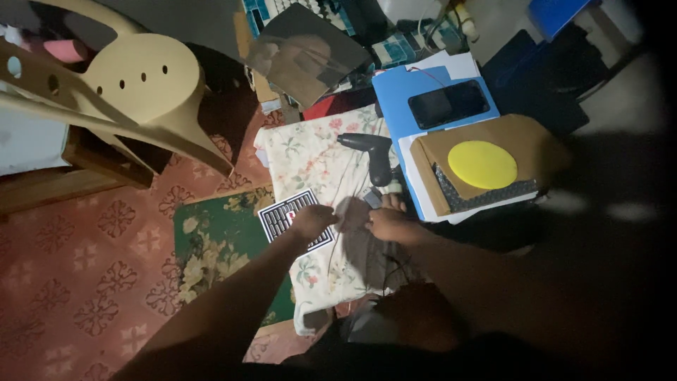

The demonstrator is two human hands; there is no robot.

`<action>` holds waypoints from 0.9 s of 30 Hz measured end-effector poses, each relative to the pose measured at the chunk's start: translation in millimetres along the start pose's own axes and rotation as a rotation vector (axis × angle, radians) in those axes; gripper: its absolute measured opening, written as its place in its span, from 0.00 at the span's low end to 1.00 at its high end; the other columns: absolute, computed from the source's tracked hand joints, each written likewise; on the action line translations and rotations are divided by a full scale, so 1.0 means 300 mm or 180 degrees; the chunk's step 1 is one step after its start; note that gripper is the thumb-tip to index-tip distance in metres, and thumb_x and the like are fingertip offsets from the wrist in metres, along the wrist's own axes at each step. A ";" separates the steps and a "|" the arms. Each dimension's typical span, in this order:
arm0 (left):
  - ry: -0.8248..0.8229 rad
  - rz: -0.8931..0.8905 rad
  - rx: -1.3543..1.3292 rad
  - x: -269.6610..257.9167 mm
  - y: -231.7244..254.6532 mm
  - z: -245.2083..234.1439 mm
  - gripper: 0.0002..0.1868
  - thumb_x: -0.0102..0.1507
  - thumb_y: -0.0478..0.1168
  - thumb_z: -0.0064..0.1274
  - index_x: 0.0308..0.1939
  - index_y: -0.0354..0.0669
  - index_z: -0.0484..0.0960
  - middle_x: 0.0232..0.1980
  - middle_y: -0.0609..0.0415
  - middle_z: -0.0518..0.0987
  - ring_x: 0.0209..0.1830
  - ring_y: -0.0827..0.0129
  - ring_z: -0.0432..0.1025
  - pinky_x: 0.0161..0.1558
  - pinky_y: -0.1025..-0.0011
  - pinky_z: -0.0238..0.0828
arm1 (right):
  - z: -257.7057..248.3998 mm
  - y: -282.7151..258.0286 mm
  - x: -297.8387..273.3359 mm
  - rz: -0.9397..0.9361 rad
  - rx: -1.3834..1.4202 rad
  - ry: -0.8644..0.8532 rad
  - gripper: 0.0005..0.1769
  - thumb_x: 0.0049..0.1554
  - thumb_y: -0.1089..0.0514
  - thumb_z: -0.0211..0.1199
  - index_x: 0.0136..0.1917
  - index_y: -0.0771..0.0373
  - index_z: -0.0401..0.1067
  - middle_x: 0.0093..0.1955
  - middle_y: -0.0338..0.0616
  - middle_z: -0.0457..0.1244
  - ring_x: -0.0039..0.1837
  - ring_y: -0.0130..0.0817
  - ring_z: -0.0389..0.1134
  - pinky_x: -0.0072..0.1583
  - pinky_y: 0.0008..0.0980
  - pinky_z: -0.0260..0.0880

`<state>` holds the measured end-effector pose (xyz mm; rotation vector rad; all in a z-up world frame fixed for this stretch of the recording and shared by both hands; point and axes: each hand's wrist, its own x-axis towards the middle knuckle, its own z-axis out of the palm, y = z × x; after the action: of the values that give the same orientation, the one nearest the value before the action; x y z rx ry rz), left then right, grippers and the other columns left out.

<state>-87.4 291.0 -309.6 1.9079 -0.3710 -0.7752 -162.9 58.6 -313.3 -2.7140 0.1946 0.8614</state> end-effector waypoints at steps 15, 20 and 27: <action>-0.0744 -0.1394 -0.2524 -0.060 -0.061 0.049 0.29 0.68 0.59 0.48 0.50 0.32 0.83 0.39 0.44 0.84 0.38 0.56 0.79 0.42 0.60 0.80 | 0.224 -0.156 -0.143 -0.1869 0.1797 0.1836 0.14 0.63 0.56 0.61 0.58 0.65 0.76 0.64 0.62 0.62 0.65 0.52 0.65 0.66 0.46 0.64; 0.0482 -0.1678 -0.2323 -0.056 -0.139 0.058 0.07 0.63 0.36 0.58 0.46 0.45 0.81 0.39 0.55 0.81 0.37 0.68 0.76 0.44 0.66 0.77 | 0.069 -0.156 -0.245 -0.1710 0.1844 0.2339 0.17 0.62 0.51 0.63 0.62 0.58 0.75 0.65 0.53 0.66 0.62 0.41 0.69 0.65 0.42 0.70; 0.0383 0.1683 0.1494 -0.089 -0.218 0.050 0.10 0.52 0.35 0.63 0.36 0.41 0.83 0.32 0.53 0.79 0.31 0.65 0.74 0.34 0.65 0.74 | 0.426 0.196 0.264 0.0447 -0.0972 0.3908 0.44 0.37 0.26 0.66 0.60 0.51 0.71 0.53 0.58 0.70 0.52 0.57 0.74 0.51 0.54 0.73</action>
<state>-122.4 325.1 -362.7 2.1278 -1.0014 -0.2273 -180.4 39.2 -472.6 -3.1211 0.5142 -0.9267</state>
